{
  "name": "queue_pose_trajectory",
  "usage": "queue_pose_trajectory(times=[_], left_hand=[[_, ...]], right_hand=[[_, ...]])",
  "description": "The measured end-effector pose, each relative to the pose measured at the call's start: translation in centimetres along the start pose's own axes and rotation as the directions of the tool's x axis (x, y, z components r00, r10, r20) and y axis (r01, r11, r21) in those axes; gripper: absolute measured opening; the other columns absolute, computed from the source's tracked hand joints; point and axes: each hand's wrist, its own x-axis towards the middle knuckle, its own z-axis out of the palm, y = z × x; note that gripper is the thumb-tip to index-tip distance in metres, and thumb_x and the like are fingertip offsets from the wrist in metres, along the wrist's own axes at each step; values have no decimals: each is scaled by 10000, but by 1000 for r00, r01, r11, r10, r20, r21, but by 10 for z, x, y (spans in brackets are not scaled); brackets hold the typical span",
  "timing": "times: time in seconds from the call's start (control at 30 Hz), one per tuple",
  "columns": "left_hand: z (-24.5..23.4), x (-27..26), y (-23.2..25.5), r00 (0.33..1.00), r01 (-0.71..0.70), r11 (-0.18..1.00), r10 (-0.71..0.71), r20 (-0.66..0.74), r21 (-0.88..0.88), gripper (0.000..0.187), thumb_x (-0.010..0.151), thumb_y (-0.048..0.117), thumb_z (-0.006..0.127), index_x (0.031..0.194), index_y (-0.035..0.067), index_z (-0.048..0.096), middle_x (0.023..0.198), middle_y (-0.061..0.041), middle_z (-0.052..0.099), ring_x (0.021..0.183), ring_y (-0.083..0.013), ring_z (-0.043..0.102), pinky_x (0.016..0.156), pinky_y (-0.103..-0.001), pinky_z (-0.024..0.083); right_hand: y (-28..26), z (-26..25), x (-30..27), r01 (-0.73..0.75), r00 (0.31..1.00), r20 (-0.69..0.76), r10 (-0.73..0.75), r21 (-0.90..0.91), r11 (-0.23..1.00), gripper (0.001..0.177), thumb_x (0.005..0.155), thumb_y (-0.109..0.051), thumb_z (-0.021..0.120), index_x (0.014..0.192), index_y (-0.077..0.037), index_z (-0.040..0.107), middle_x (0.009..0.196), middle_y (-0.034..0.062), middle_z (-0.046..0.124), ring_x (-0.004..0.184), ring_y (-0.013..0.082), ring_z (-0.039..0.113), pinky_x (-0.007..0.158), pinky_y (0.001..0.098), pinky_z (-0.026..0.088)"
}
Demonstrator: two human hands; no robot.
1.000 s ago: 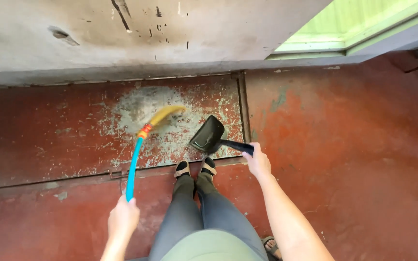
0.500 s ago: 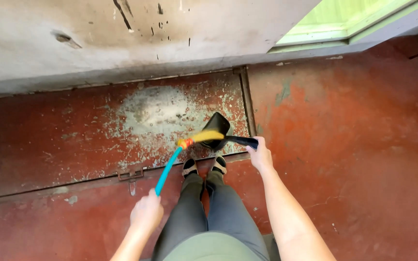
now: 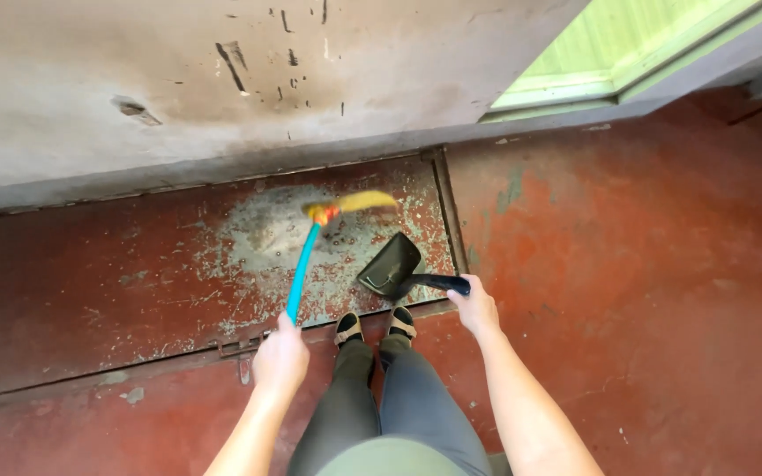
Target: Sweeping the gym floor using a broom and a dustpan.
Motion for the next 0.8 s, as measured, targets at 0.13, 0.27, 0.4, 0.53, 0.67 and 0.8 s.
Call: queue_pose_trajectory(times=[0.13,0.27,0.4,0.53,0.67,0.8], left_hand=[[47,80,40,963,-71,974,122,-238,214,402,980,193,519,1311,-29,473,736,-134,691,533,-315,706,503,-432,594],[79,122,52,968,-82,950,148,-203,300,487,944,174,530,1370,-59,493,772,-151,697,551,-292,708,502,-421,602],[61,91,43,979,-91,967,131,-154,239,266,992,176,502,1144,-40,531,751,-163,723,604,-328,736,550,-442,610],[49,18,-3,852,-218,896,369,-371,388,260,930,135,491,1048,-35,647,646,-159,663,566,-302,732,500,-439,585],[8,-51,-38,990,-31,984,7,138,173,260,974,270,498,1170,100,497,862,-148,746,796,-401,744,728,-548,584],[-28,-105,-54,927,227,973,-232,295,51,298,971,388,500,1223,257,591,1109,-113,774,1074,-426,697,925,-543,549]], right_hand=[[6,2,-7,33,999,-3,-33,18,999,576,917,-372,684,1444,-233,496,1125,96,734,1018,291,707,884,392,543],[-5,-8,-12,-1,999,36,-1,39,999,584,923,-330,681,1469,-264,484,1155,91,725,1022,268,701,883,371,546],[-1,-7,-3,19,1000,20,-20,71,997,594,902,-306,692,1457,-222,499,1205,105,714,1054,285,698,896,378,546],[-3,-4,13,-131,988,93,127,43,990,656,892,-488,736,1486,-342,499,1381,203,651,1355,338,567,1135,436,452],[-2,1,11,-49,995,-77,63,179,983,552,899,-393,672,1416,-256,536,1214,70,723,1089,274,689,925,380,529],[5,2,10,8,987,-153,41,309,951,545,909,-384,682,1410,-216,549,1260,75,704,1129,260,670,958,361,510]])
